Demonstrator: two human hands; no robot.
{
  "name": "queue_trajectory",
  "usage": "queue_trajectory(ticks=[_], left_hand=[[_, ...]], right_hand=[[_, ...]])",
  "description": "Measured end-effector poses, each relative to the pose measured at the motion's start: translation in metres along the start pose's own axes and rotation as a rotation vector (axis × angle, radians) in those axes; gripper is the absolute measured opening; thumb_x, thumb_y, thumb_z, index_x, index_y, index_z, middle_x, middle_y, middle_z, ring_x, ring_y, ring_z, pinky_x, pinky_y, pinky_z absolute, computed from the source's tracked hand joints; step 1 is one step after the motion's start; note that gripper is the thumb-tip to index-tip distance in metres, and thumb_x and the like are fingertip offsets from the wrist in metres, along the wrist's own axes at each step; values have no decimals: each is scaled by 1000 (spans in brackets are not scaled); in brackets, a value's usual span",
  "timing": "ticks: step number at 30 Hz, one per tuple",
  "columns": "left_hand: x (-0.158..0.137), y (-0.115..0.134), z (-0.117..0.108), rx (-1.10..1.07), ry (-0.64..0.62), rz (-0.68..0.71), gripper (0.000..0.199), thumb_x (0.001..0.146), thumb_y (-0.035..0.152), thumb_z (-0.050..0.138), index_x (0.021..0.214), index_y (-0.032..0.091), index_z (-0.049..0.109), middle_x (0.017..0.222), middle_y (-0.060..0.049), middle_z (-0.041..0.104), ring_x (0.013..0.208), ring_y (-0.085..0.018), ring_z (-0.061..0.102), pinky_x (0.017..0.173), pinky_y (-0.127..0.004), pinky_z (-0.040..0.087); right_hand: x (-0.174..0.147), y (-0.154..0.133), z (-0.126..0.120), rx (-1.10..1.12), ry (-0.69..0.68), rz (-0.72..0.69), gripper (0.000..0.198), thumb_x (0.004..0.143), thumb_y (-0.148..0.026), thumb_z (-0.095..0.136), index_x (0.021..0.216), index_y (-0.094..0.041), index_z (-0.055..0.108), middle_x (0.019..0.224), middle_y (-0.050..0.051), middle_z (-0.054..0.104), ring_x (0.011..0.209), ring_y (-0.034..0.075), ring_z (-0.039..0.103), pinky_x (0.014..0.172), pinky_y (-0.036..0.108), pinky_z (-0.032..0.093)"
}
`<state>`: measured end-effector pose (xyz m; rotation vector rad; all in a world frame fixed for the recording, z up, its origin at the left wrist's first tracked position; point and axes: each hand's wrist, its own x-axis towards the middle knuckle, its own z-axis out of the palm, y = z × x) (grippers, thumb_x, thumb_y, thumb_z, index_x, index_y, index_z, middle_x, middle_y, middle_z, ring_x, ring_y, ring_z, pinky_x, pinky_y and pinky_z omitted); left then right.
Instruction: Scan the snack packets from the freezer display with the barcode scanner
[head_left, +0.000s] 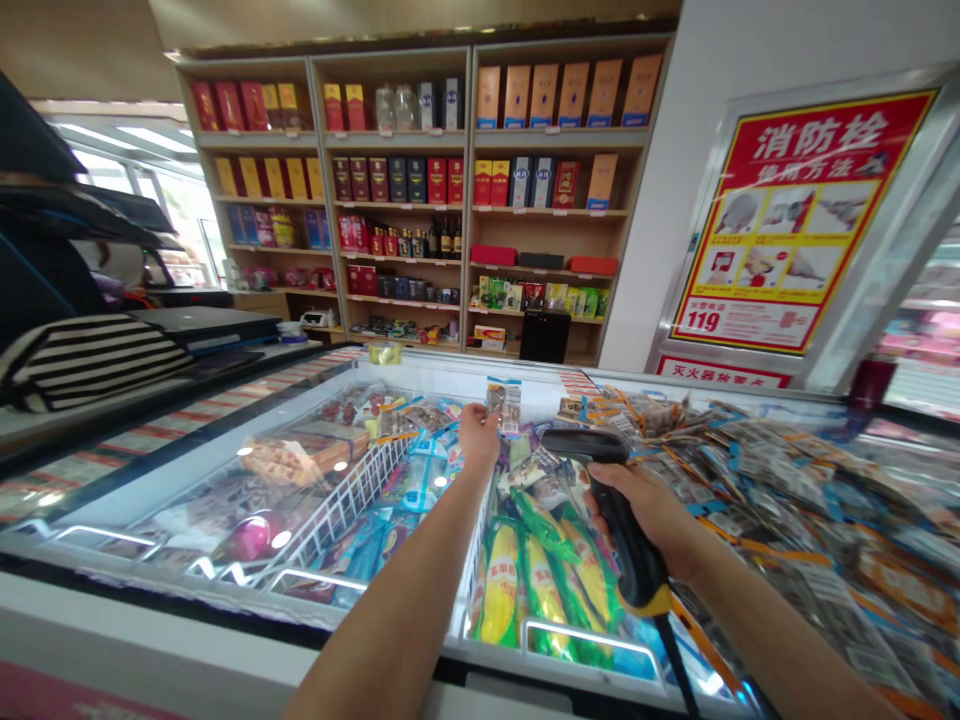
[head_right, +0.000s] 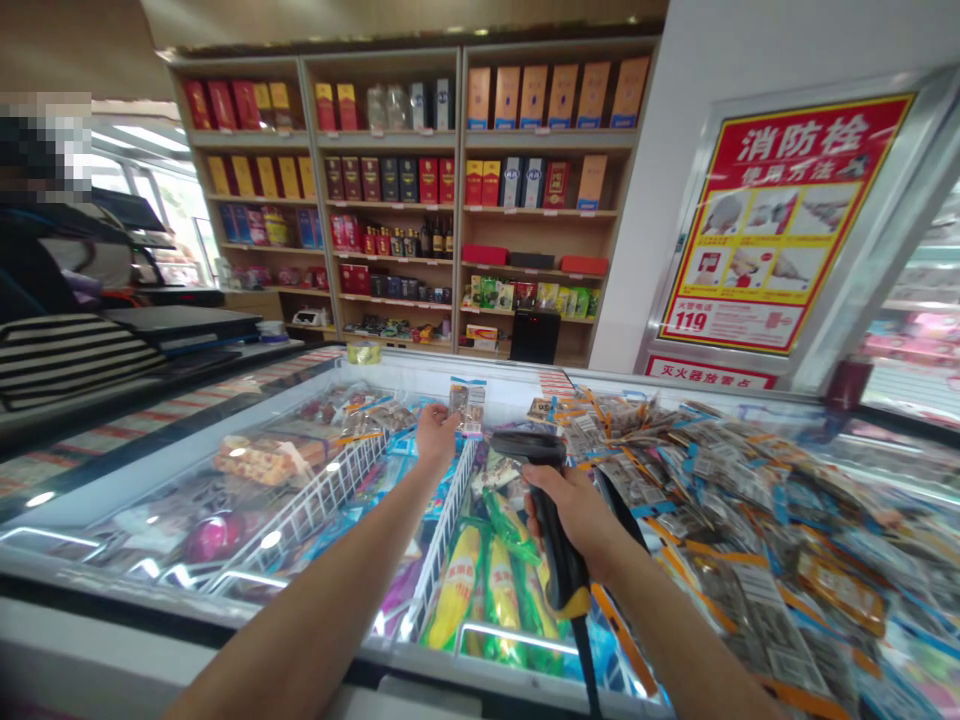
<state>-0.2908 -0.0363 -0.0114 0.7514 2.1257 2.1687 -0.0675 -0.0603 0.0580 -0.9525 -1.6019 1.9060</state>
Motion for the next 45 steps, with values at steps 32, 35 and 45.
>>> queue_trajectory(ticks=[32,35,45], left_hand=[[-176,89,44,495,-1119,1131,59,69,52,47,123,32,36,137,-3,27,126,-27,14,99,-51,11],[-187,90,71,633,-1198,1084,58,70,59,39,120,30,42,134,-5,32,126,-30,14,96,-57,7],[-102,60,71,604,-1014,782,52,68,51,50,116,32,44,130,-4,38,123,-26,25,98,-47,16]], right_hand=[[-21,-44,-147,197,387,-215,14,73,-27,48,63,-17,50,47,-1,52,36,9,47,31,19,38],[-24,-41,-156,233,399,-231,12,73,-27,48,68,-18,53,49,-1,52,37,9,47,32,20,39],[-5,-33,-130,212,271,-170,14,72,-30,49,66,-18,51,49,-1,52,37,10,47,32,20,39]])
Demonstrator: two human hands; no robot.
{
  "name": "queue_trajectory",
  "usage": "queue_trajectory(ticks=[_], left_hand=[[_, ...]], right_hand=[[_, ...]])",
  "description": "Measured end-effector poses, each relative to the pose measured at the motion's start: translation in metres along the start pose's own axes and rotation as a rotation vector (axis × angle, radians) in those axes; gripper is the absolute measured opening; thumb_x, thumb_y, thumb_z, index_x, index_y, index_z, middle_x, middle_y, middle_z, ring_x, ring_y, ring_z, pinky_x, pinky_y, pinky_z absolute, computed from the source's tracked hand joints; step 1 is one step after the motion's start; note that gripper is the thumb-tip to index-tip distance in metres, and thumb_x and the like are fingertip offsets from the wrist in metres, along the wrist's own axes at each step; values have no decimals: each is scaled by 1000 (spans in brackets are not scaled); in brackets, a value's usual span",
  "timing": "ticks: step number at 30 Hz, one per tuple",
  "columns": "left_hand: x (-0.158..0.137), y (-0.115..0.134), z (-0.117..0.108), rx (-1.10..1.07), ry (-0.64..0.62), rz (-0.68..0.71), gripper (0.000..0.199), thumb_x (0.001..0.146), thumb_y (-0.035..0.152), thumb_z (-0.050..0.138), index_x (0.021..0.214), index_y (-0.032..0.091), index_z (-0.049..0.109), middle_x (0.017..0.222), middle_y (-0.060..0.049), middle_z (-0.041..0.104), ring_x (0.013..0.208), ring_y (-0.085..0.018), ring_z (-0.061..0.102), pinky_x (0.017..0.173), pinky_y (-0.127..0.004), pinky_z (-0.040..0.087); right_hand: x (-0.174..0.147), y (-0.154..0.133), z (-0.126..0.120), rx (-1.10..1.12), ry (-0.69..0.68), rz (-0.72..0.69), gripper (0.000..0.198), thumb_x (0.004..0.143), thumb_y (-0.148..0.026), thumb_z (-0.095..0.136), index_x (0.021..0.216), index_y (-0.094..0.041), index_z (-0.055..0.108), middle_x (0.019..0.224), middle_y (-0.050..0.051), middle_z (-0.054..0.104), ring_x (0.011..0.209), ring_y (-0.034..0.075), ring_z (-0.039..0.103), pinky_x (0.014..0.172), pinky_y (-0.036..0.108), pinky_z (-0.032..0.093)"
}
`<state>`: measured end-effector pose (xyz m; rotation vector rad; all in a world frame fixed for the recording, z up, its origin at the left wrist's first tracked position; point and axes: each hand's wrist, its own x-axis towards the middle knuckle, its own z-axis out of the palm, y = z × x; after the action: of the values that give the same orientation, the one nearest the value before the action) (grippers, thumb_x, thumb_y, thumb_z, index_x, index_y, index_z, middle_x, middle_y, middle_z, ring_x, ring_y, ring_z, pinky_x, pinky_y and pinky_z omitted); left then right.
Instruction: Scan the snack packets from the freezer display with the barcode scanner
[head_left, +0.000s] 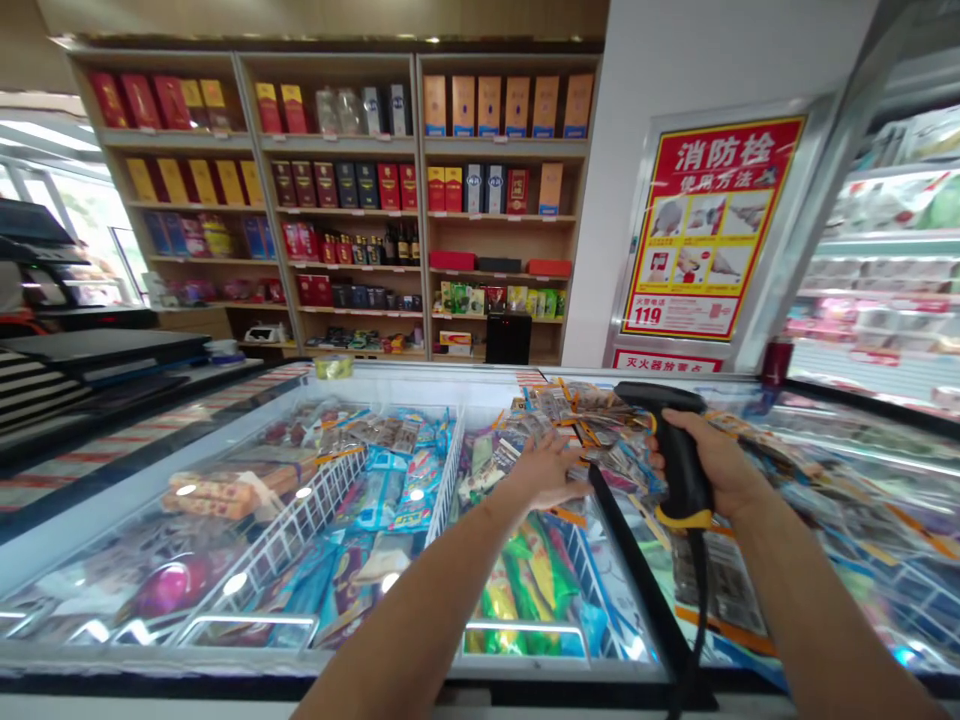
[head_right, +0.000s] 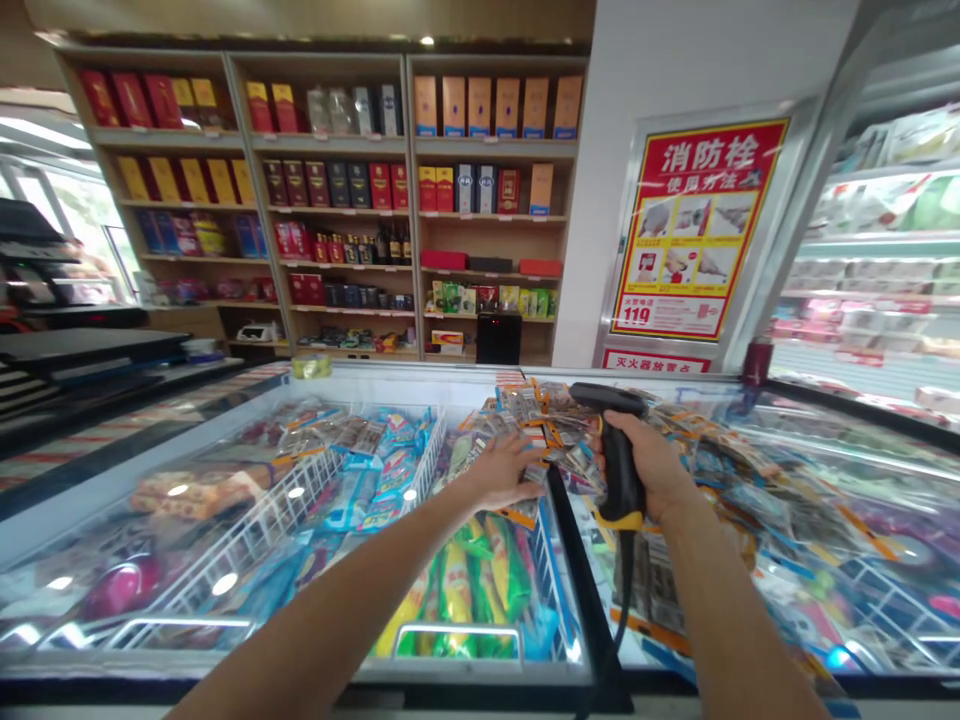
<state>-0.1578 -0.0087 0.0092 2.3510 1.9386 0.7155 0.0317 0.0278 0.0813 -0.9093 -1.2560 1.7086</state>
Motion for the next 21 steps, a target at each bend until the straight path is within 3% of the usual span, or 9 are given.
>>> queue_trajectory(ticks=[3,6,9,13,18,21], left_hand=[[-18,-11,-5,-39,218,-181,54,63,47,58,112,25,48,118,-8,48,113,-25,37,95,-38,25],[-33,-17,-7,-64,358,-388,50,55,53,61,92,20,58,100,-12,56,103,-29,45,88,-39,31],[-38,-23,-10,-171,330,-442,40,46,47,68,75,20,60,81,-9,61,87,-28,53,77,-36,39],[-40,-46,-26,-401,237,-450,22,39,18,71,57,21,60,50,2,55,55,-18,55,55,-26,41],[-62,-84,-55,-698,324,-662,12,44,9,63,47,18,56,37,5,47,40,-11,48,42,-20,35],[-72,-101,-63,-896,554,-782,10,52,14,62,60,17,56,43,4,51,44,-11,50,42,-19,35]], right_hand=[[-4,3,16,-25,-32,12,11,72,-28,50,68,-18,51,47,-2,52,36,9,47,32,19,38],[-4,7,31,-108,-35,39,17,73,-30,49,64,-16,50,46,-1,52,34,9,46,29,20,36],[2,12,48,-144,-80,64,22,73,-32,49,60,-14,50,45,0,52,33,9,45,29,20,37],[8,17,71,-78,-139,97,21,74,-33,48,64,-14,51,46,-1,52,35,9,46,32,20,39],[1,31,91,-37,-177,92,16,72,-32,52,69,-16,51,49,-2,53,35,8,46,31,19,38],[-7,43,99,-49,-174,148,15,72,-31,51,66,-17,48,48,-2,53,36,9,46,32,19,38]])
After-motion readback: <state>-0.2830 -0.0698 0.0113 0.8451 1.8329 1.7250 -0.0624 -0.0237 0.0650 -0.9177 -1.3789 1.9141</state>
